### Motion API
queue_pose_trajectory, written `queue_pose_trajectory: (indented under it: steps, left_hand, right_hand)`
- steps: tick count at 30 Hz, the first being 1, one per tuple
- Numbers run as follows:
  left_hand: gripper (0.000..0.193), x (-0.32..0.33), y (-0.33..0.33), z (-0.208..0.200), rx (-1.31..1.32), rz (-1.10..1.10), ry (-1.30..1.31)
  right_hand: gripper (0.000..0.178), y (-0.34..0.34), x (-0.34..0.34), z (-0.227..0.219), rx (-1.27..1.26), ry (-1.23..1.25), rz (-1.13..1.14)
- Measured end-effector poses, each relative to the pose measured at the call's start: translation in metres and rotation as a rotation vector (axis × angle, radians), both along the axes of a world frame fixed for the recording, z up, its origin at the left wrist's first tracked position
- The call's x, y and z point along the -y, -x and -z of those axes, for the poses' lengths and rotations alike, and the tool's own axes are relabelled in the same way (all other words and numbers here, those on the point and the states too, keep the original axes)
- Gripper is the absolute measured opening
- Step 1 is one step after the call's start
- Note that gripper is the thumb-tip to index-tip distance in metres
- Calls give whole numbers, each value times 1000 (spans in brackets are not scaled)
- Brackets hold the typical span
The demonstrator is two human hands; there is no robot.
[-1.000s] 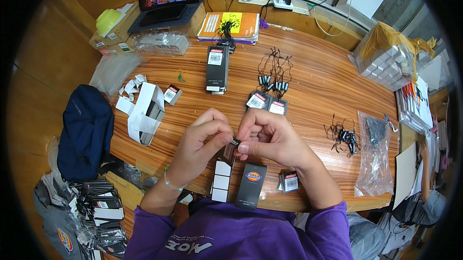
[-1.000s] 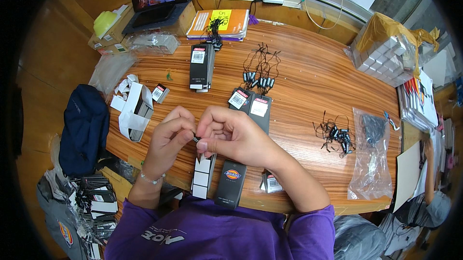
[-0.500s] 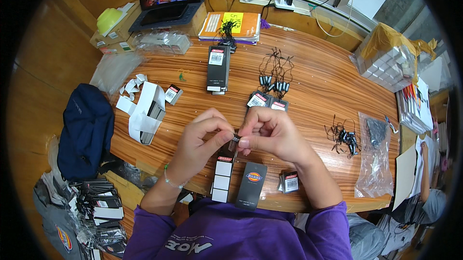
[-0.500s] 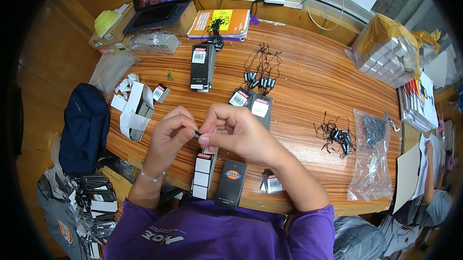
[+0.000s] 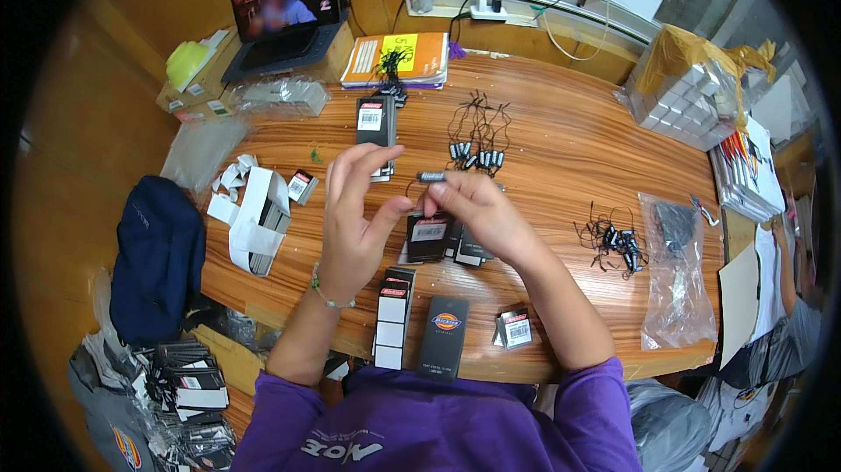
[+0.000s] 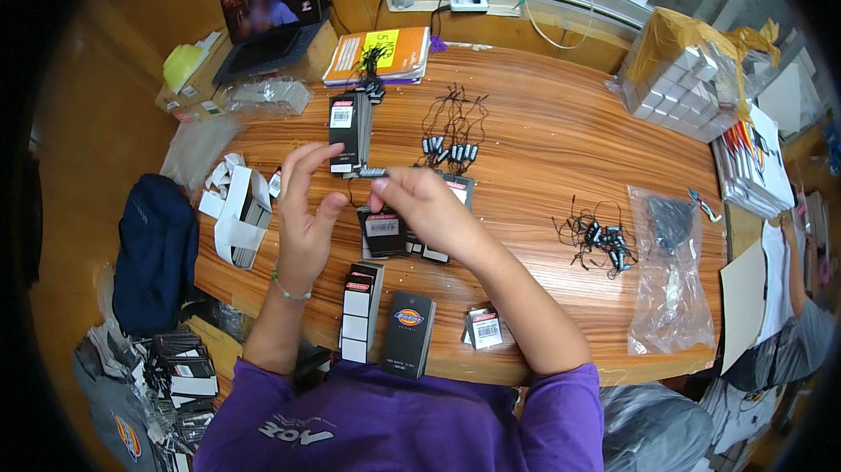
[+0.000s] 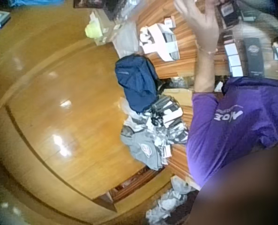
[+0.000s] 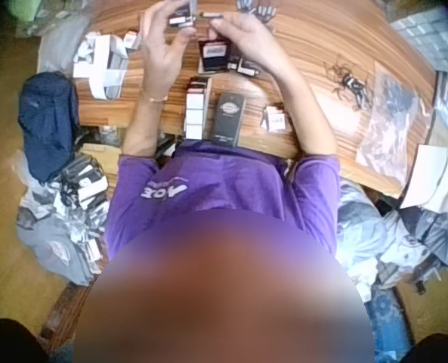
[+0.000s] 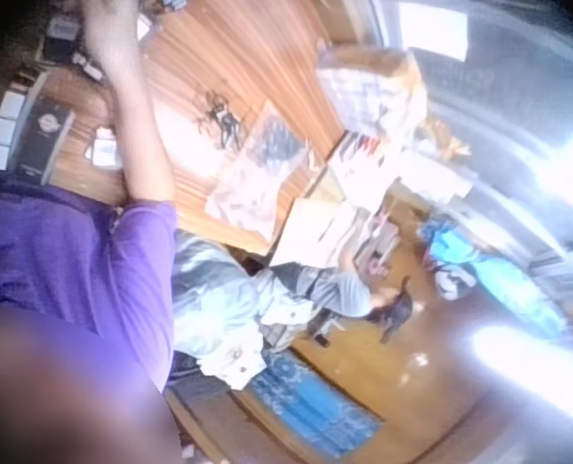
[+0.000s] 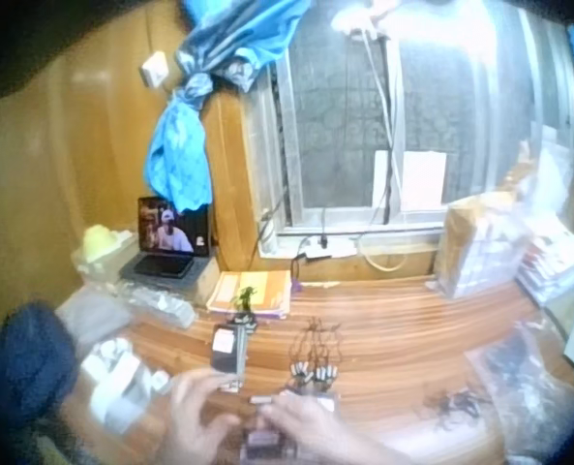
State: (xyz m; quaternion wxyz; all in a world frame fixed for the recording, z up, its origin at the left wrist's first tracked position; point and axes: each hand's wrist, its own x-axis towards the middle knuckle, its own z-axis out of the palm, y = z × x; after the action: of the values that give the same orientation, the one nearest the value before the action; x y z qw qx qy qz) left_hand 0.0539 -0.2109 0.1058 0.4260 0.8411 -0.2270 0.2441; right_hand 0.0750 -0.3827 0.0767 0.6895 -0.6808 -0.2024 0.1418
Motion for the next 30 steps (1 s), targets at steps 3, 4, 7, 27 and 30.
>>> queue_pose_trajectory:
  steps: [3,4,7,27,30]
  left_hand:
    - [29,8,3,16,-81,23,144]
    - [31,13,4,21,-120,56,155]
    - [32,28,5,28,-319,140,238]
    - [28,40,-20,49,-699,403,669]
    - [26,30,-37,56,-764,355,564]
  right_hand:
    - [30,-7,5,-4,-275,-249,70]
    - [30,-8,7,-5,-334,-284,87]
    - [29,-9,9,-3,-351,-386,69]
    - [26,-21,8,-8,-93,-681,452]
    - [26,-40,22,-14,-102,-556,455]
